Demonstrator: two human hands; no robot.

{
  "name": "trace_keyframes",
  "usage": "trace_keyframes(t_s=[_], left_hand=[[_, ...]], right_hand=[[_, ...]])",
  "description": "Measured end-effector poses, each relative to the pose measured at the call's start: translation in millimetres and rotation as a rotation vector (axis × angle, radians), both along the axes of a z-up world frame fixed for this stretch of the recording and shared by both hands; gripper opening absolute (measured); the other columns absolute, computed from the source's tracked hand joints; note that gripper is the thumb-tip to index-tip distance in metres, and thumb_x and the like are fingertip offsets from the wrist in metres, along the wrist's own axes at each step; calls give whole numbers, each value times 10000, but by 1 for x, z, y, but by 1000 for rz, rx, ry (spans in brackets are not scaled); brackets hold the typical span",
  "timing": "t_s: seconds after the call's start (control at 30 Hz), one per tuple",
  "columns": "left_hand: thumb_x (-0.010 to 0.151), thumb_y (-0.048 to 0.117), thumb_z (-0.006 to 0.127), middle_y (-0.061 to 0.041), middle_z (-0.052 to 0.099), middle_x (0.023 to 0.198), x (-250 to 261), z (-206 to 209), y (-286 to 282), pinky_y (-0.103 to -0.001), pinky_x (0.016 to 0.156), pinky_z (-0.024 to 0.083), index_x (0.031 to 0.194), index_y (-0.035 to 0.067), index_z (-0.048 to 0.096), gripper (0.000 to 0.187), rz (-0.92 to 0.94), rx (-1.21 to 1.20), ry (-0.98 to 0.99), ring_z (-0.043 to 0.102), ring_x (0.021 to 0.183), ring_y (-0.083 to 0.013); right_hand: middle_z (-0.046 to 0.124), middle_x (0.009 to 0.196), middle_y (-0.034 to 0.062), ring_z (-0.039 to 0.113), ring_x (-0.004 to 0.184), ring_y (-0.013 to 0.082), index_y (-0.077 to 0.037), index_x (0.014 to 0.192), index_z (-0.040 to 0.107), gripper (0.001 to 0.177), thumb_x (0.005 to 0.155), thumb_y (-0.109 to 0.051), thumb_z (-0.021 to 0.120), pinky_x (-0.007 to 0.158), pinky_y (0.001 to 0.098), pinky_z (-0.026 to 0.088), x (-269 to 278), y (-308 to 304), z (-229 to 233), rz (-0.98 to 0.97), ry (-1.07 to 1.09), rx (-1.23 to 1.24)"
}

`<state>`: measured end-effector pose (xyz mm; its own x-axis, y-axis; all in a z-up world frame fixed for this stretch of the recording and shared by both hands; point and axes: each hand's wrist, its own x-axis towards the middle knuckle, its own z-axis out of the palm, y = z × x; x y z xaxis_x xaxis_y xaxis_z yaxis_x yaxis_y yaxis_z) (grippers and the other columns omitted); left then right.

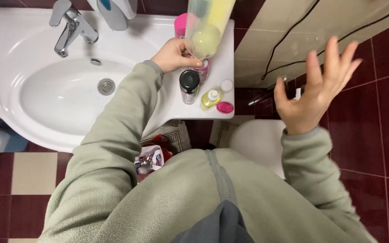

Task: The person pours a yellow liquid from a large bottle into a small pink bottle, then into a small black bottle, and finally into a small yellow bottle. The person closes the pink bottle and places it on the sink counter.

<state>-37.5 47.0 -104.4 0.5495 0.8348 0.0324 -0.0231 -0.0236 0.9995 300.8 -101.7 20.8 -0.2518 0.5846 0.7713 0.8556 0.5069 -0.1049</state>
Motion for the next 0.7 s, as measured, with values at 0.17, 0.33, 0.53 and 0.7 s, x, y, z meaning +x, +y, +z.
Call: trace_keyframes(t_s=[0.17, 0.33, 0.53, 0.7], left_hand=[[836, 153, 885, 33, 741, 986, -3, 4, -3, -199, 839, 555, 1053, 118, 734, 266, 42, 83, 130, 665, 903, -46], [828, 128, 881, 0, 761, 1003, -3, 6, -9, -237, 852, 565, 1041, 111, 751, 250, 95, 130, 144, 685, 933, -83], [823, 138, 895, 14, 766, 990, -6, 6, -15, -230, 841, 568, 989, 121, 766, 212, 146, 127, 137, 676, 926, -61], [822, 131, 885, 0, 765, 978, -5, 4, -16, -239, 846, 578, 996, 107, 761, 215, 167, 119, 119, 683, 920, -72]], right_hand=[[269, 1700, 162, 121, 1593, 439, -192, 1628, 315, 868, 928, -82, 818, 1250, 815, 133, 22, -39, -63, -121, 113, -218], [290, 1682, 138, 149, 1587, 420, -100, 1573, 410, 781, 917, -57, 831, 1257, 771, 155, 24, -54, -92, -102, 145, -341], [348, 1648, 135, 192, 1573, 424, -107, 1536, 467, 692, 922, -92, 786, 1244, 759, 195, 14, -45, -94, -36, 132, -364], [351, 1646, 97, 199, 1576, 414, -111, 1515, 502, 661, 913, -89, 776, 1240, 755, 200, 12, -39, -93, -2, 141, -394]])
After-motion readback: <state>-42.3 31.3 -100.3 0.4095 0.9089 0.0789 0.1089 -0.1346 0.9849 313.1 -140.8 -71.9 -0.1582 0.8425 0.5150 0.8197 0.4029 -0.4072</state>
